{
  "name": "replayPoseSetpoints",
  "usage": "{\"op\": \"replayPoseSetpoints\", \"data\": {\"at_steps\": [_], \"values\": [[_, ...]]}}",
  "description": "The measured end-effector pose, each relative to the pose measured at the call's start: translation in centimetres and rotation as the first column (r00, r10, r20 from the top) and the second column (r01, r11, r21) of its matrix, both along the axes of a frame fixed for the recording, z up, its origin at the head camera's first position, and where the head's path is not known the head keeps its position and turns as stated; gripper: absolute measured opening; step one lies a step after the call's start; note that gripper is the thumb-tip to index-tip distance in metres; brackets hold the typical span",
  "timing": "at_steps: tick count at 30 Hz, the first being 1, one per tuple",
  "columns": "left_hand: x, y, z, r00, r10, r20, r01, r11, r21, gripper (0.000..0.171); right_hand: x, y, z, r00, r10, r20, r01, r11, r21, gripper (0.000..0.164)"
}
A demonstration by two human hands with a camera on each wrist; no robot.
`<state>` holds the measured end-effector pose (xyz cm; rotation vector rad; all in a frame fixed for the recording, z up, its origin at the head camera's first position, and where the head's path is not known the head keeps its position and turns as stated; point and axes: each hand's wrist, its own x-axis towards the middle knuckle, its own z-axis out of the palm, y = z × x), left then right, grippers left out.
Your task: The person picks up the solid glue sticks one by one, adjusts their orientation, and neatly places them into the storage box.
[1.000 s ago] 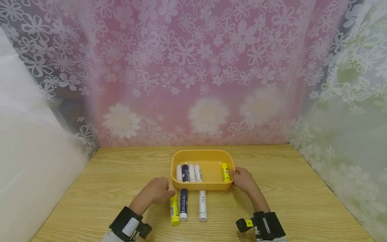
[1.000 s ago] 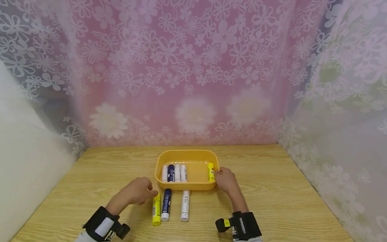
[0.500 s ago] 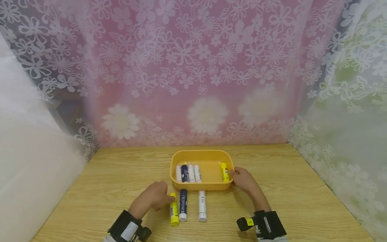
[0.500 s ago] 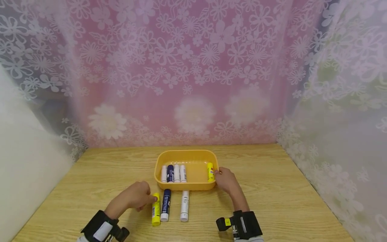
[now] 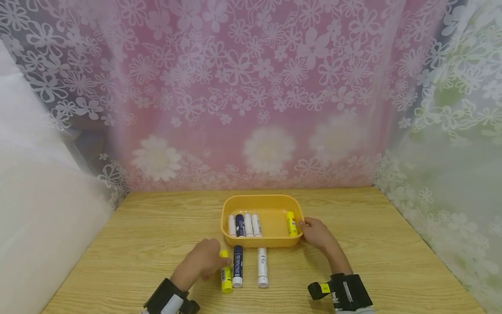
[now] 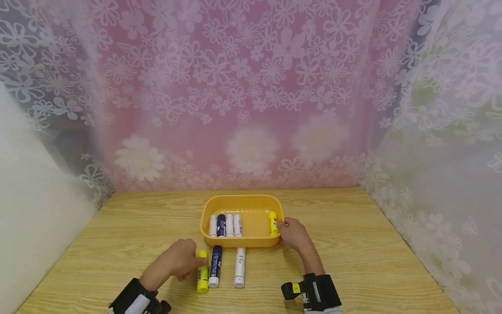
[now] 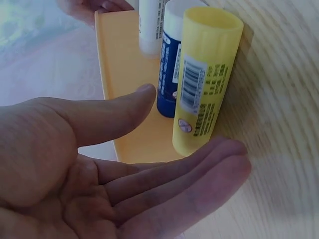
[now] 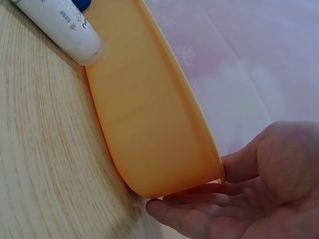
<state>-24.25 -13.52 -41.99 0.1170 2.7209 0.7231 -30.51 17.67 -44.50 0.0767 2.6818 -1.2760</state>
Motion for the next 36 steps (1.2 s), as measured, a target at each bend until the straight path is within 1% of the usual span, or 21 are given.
{"op": "replayPoseSetpoints", "data": {"at_steps": [4,14,22,29,36], "values": [[-0.01,0.38,-0.29,1.000,0.009,-0.005,-0.009,1.000,0.005,0.029,-0.04,0.02,-0.02,1.000,-0.001,-0.002,0.001,1.000,-0.002,0.043],[-0.07,1.07,-0.76,1.000,0.003,-0.014,-0.003,0.999,-0.049,0.028,-0.08,-0.06,-0.10,1.000,0.001,-0.004,-0.001,1.000,-0.014,0.043],[-0.30,1.00,-0.51,0.999,-0.004,-0.054,0.000,0.997,-0.073,0.025,0.03,0.01,-0.03,1.000,-0.006,0.000,0.006,0.999,-0.052,0.042],[-0.23,0.77,-0.20,0.999,0.006,-0.042,-0.009,0.998,-0.068,0.020,0.09,0.10,-0.06,1.000,-0.011,0.018,0.012,0.999,-0.038,0.044],[-0.51,0.45,-0.48,0.997,0.011,-0.082,-0.017,0.997,-0.074,0.015,-0.07,-0.04,-0.05,1.000,-0.009,0.019,0.010,0.998,-0.055,0.043]]}}
